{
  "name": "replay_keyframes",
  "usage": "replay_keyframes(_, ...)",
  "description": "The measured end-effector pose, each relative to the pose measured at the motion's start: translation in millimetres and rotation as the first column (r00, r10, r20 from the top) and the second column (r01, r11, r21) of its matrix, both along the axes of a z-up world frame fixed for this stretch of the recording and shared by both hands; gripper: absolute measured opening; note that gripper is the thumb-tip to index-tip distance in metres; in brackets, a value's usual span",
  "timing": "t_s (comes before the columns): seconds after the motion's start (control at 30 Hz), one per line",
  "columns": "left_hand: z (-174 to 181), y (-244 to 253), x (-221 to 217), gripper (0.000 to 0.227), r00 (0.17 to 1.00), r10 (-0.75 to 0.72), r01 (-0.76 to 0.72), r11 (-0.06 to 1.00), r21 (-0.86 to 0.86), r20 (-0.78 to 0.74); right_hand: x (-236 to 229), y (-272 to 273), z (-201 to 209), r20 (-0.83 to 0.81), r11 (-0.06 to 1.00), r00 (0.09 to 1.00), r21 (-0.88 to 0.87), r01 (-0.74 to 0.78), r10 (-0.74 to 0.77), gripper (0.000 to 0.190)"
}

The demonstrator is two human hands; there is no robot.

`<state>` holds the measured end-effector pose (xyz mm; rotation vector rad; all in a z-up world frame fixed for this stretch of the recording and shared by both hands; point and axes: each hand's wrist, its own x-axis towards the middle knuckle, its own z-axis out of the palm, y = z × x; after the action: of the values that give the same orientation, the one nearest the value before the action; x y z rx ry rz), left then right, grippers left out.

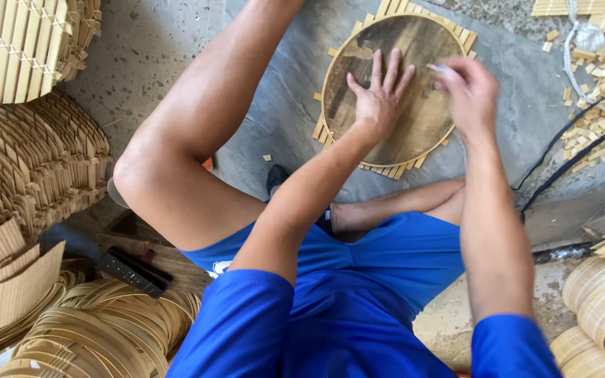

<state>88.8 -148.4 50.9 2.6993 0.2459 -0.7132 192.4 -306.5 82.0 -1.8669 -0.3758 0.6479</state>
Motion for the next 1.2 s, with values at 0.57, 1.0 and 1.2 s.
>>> replay_keyframes(0.57,-11,-5,6,0.064,0.996,-0.041,0.035,0.997,-0.073,-0.075,36,212,-85,0.247,0.314,0.194,-0.701,-0.640,0.949,0.014)
replay_keyframes(1.0,-10,-4,3,0.078,1.000,-0.013,0.013,1.000,0.017,-0.008,87,190,-83,0.226,0.369,0.295,-0.653,-0.661,0.928,0.015)
replay_keyframes(1.2,-11,-2,2,0.079,0.999,-0.032,0.030,0.998,0.062,0.032,126,155,-101,0.111,0.427,0.472,-0.638,-0.641,0.874,0.021)
